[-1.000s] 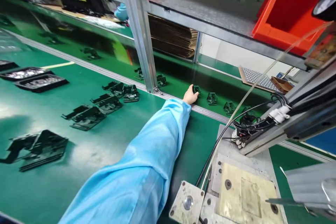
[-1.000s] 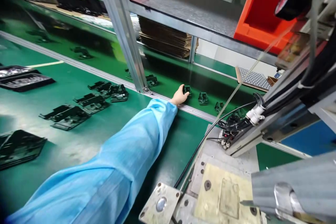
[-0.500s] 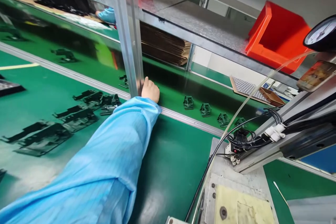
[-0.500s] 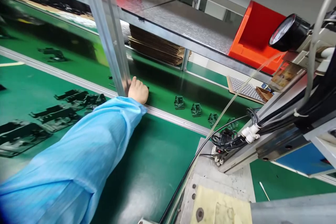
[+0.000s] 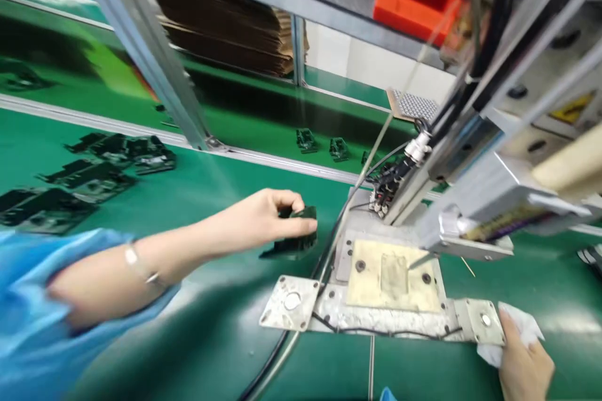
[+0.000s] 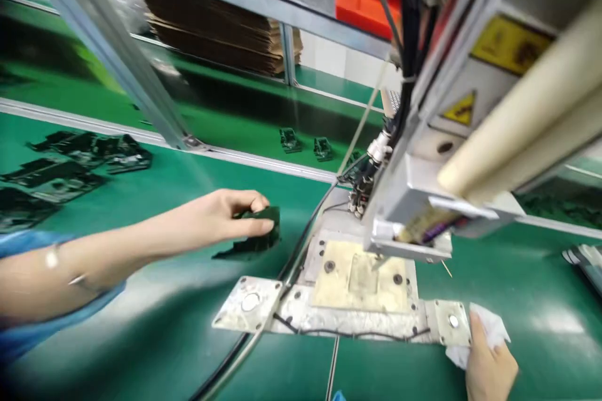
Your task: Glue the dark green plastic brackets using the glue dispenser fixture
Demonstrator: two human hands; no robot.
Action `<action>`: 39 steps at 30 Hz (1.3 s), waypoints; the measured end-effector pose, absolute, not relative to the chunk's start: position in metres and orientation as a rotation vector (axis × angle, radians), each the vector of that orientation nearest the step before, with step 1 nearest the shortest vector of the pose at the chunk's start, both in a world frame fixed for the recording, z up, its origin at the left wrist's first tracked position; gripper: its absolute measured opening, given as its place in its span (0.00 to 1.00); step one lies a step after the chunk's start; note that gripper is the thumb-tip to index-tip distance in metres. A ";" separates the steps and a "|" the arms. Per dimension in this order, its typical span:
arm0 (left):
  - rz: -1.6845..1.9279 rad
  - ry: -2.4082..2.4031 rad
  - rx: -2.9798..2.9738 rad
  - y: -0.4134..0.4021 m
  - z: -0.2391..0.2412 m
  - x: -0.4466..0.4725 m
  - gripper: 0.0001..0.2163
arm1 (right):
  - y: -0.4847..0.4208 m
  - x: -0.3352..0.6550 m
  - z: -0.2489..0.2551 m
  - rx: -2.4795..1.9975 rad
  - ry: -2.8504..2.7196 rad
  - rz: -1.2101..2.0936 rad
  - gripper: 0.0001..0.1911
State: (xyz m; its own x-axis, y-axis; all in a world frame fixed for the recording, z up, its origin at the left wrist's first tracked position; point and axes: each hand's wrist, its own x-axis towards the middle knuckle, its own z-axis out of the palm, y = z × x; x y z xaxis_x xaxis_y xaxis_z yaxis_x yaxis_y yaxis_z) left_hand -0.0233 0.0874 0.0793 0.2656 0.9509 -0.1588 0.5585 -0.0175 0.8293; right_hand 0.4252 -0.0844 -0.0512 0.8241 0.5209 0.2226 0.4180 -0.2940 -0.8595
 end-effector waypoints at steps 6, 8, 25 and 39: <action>0.279 1.000 1.489 0.012 0.073 0.033 0.16 | -0.086 0.439 -0.079 -1.781 -0.467 0.202 0.25; 0.170 0.910 1.463 0.007 0.071 0.054 0.17 | -0.085 0.436 -0.078 -1.719 -0.423 0.236 0.25; 0.459 0.885 1.133 0.049 0.041 0.127 0.24 | -0.085 0.426 -0.065 -1.546 -0.449 0.320 0.21; 0.495 1.109 1.971 0.046 0.027 0.118 0.32 | -0.088 0.429 -0.067 -1.621 -0.529 0.314 0.23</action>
State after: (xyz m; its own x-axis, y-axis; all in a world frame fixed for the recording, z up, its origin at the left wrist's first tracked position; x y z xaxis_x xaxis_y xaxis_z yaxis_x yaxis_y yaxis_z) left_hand 0.1177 0.0457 0.0274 0.5386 0.8413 -0.0469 0.5265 -0.2925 0.7983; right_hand 0.4285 -0.0881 -0.0665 0.8537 0.5101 0.1046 0.1530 -0.0537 -0.9868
